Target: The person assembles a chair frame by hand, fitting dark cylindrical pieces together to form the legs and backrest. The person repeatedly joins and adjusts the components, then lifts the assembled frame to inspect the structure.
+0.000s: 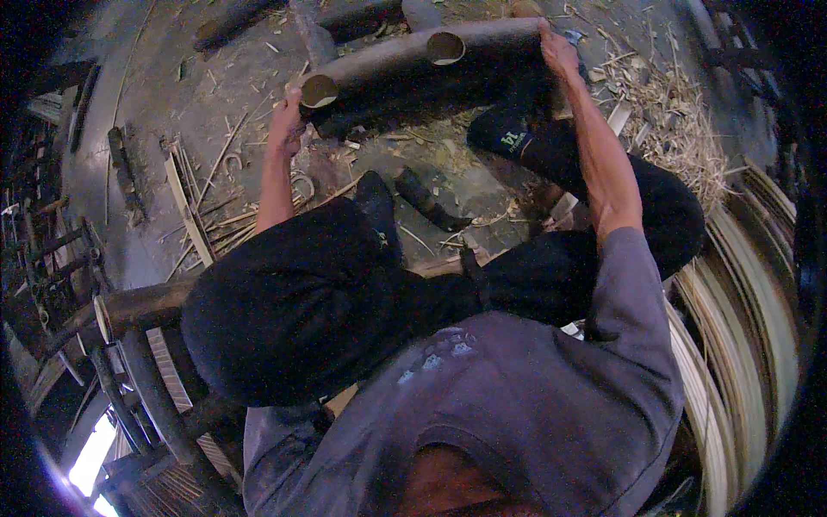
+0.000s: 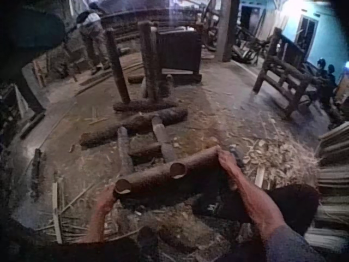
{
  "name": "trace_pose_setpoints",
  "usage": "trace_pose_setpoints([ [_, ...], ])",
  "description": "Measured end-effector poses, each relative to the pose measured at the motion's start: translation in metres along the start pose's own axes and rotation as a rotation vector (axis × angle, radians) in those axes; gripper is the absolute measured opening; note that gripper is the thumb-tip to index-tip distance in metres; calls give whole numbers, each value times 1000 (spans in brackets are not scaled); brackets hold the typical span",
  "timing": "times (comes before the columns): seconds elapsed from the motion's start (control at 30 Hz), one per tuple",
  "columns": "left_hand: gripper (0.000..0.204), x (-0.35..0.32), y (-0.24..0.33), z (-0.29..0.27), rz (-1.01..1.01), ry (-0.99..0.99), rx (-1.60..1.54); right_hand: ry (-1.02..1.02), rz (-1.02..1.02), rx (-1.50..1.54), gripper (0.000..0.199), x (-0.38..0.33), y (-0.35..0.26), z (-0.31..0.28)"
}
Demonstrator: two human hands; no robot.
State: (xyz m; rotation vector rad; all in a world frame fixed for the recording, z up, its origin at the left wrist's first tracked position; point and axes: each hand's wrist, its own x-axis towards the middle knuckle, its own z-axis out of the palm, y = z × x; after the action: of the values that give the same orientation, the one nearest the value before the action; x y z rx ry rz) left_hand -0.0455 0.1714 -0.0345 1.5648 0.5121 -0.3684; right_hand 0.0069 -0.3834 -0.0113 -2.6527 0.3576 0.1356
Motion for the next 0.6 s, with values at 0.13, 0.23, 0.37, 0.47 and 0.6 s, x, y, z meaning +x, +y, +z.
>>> trace_pose_setpoints([
  [0.13,49,-9,5,22,-74,25,-44,136,27,55,72,4,19,13],
  [0.23,46,-25,26,26,-54,-38,218,232,-14,70,46,13,42,30],
  [0.37,44,1,-13,10,37,-17,-58,194,-7,79,54,14,30,34],
  [0.47,48,12,-17,-14,-35,-1,-26,185,-64,52,52,15,21,37],
  [0.6,53,22,-13,6,217,-197,140,274,-144,-80,56,49,87,60],
])
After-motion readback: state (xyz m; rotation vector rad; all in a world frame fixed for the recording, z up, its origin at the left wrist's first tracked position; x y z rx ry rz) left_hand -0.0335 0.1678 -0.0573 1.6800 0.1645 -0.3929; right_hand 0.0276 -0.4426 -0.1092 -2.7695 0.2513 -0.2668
